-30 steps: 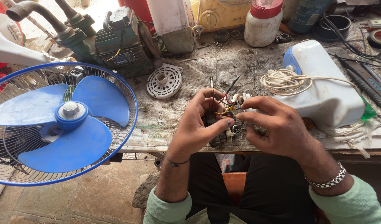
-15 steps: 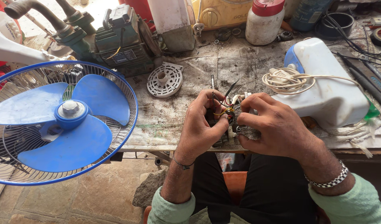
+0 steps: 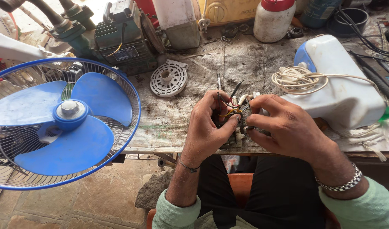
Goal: The person repairs an electric fan motor at a cluttered workbench. They use a screwdriver to unscrew and separate the motor housing, manipulate and reposition the colored wires, and press a gear-like component onto the motor shaft while holding the motor steady.
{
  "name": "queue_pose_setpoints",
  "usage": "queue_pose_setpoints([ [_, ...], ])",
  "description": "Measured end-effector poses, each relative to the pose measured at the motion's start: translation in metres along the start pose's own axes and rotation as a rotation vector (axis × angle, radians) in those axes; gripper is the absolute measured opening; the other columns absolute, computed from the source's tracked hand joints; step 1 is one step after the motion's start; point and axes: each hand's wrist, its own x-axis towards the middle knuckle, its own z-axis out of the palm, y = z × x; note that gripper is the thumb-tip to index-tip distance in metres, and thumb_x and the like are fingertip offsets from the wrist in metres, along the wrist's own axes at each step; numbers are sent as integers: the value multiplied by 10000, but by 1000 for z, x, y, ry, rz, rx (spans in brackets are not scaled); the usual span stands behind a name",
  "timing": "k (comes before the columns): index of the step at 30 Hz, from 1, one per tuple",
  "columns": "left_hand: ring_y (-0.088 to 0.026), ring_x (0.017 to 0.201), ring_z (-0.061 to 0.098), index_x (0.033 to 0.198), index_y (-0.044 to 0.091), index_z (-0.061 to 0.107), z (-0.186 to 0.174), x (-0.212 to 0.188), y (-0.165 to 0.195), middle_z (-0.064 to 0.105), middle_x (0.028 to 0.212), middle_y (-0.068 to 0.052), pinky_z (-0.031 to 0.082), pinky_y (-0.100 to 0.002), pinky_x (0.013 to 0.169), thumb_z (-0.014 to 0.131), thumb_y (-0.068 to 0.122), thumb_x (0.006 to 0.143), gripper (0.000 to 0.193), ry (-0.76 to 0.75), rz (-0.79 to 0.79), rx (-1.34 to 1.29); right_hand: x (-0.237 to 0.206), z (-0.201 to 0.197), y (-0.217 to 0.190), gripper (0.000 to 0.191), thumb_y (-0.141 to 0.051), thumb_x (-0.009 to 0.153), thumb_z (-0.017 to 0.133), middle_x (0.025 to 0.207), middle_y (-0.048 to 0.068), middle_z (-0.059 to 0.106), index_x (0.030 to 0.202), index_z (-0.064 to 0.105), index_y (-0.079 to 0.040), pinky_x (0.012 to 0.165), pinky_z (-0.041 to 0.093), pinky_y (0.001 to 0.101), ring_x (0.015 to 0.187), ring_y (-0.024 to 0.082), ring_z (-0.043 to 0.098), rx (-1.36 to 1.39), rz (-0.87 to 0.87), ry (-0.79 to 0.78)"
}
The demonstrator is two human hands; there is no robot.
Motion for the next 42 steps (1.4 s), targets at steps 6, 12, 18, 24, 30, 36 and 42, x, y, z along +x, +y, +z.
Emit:
queue_pose_setpoints([
  [6, -11, 715, 525, 1165, 32, 568, -1, 2, -2, 604, 837, 17, 427, -197, 582, 742, 9, 894, 322, -8, -11, -71, -1, -1, 1, 238, -136, 753, 824, 1089, 94, 649, 948, 696, -86, 727, 583, 396, 918, 272, 698, 125, 139, -5],
  [12, -3, 736, 559, 1154, 38, 568, -2, 0, -4, 631, 847, 11, 458, -193, 598, 746, 9, 895, 315, -11, -39, -86, 1, -4, 3, 194, -47, 714, 785, 1069, 81, 655, 865, 666, -75, 799, 570, 407, 986, 288, 689, 124, 36, -64],
  [18, -5, 754, 576, 1156, 38, 570, -1, 1, -5, 644, 871, 6, 478, -197, 607, 734, 7, 898, 307, -18, -18, -83, 4, -1, 1, 204, -52, 617, 779, 1116, 101, 645, 795, 680, -63, 862, 569, 429, 1121, 322, 657, -101, -51, -138],
  [24, -9, 719, 540, 1153, 32, 578, -1, 1, -5, 617, 844, 8, 441, -199, 575, 749, 14, 893, 311, -17, -16, -51, -6, 2, -2, 285, -101, 657, 806, 1134, 109, 619, 933, 741, -74, 930, 560, 427, 1157, 322, 649, -189, -88, -60],
  [30, -25, 732, 563, 1125, 45, 633, 0, 1, -5, 598, 847, 7, 472, -198, 583, 774, 45, 876, 286, 19, 23, 22, -16, 3, 6, 230, -54, 824, 799, 1163, 92, 622, 972, 623, -57, 906, 609, 360, 1085, 263, 697, 157, 133, 147],
  [36, -132, 790, 699, 978, 68, 712, 5, -1, 4, 733, 852, -6, 539, -383, 924, 818, 169, 923, 157, 56, 145, 238, -14, 9, 2, 362, -3, 850, 787, 1160, 140, 588, 1092, 519, -15, 876, 642, 301, 1087, 234, 696, 197, 240, 271],
  [42, -206, 1004, 716, 1035, 72, 681, 15, -16, 18, 718, 1014, -50, 331, -551, 1224, 760, 192, 970, 157, 82, 231, 345, -7, 2, -3, 533, -81, 805, 832, 1216, 177, 567, 1224, 515, 9, 909, 636, 331, 1129, 273, 670, 178, 247, 216],
])
